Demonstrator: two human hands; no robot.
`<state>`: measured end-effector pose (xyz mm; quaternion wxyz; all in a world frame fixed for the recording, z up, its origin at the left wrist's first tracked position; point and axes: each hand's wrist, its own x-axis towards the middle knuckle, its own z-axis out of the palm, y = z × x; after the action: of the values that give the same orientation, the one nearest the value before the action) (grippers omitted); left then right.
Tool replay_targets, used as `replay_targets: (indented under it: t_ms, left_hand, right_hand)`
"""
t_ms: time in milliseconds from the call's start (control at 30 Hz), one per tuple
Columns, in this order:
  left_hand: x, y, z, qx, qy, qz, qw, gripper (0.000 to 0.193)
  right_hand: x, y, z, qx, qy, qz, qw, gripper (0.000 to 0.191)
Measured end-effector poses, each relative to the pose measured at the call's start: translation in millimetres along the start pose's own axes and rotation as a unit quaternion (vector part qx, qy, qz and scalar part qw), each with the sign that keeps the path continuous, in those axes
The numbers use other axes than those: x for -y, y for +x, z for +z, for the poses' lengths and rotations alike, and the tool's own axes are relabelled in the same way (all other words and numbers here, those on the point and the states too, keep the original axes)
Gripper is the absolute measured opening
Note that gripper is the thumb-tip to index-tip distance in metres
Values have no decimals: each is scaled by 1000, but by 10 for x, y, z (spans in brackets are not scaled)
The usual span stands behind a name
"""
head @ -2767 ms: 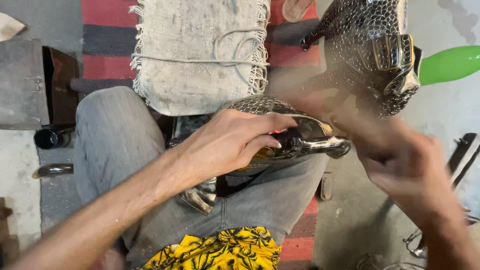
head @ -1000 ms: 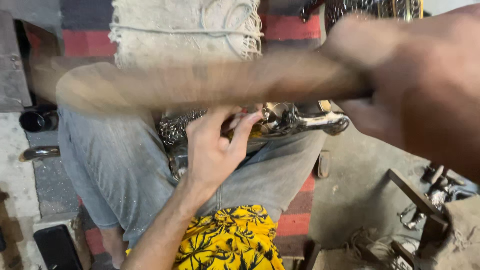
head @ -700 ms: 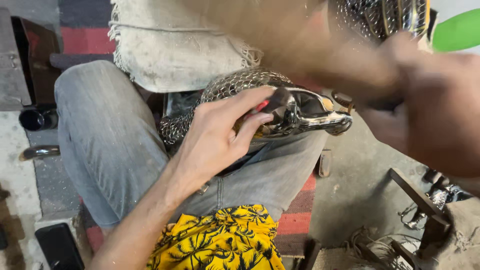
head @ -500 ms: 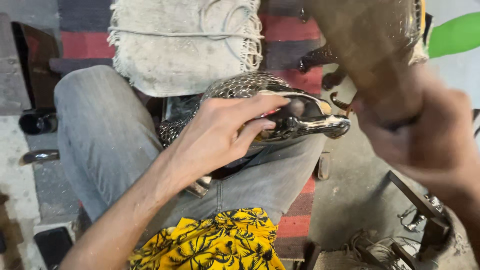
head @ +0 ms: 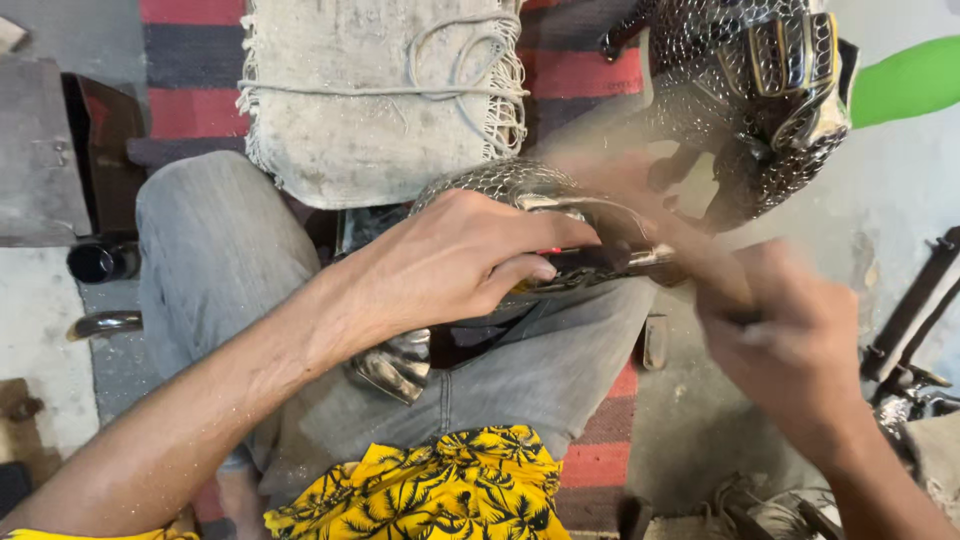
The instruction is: The person sits on the floor with a silver metal elephant figurine on their lap and hammers a punch tool against its surface using a wooden mallet, repositioning the punch repeatedly to work different spots on the figurine's body.
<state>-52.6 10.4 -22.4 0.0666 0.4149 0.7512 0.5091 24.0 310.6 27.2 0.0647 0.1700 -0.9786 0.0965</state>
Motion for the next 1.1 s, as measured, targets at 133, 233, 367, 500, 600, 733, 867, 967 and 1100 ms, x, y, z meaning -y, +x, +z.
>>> replay_targets:
  t_ms: [133, 233, 367, 500, 600, 733, 867, 967, 1100]
  left_hand:
    - [23, 69, -28, 42, -17, 4, 999, 30]
    - [13, 129, -71, 119, 36, -35, 992, 17]
    - [14, 178, -159, 77, -64, -28, 995, 35]
    - [52, 266, -137, 52, -91, -17, 994, 41]
    - [104, 422, -64, 115, -88, -33, 989, 45]
    - [184, 609, -45, 243, -13, -111, 963, 50]
    - [202, 726, 2, 266, -48, -3, 963, 48]
    - [187, 789, 23, 358, 0, -29, 933, 54]
    - [94, 877, 53, 357, 46, 31, 933, 55]
  right_hand:
    - [-14, -157, 109, -37, 107, 160, 981, 19]
    - [4, -355, 256, -50, 175, 180, 967, 13]
    - [60, -656, 627, -46, 203, 254, 945, 18]
    - [255, -1057, 1132, -128, 322, 379, 858, 14]
    - [333, -1281, 1594, -230, 453, 366, 780, 20]
    - [228, -1526, 1854, -152, 427, 378, 807, 15]
    - [135, -1583, 1827, -177, 480, 419, 750, 13]
    - [105, -1515, 1737, -159, 449, 398, 784, 13]
    - [126, -1446, 1628, -153, 347, 316, 870, 11]
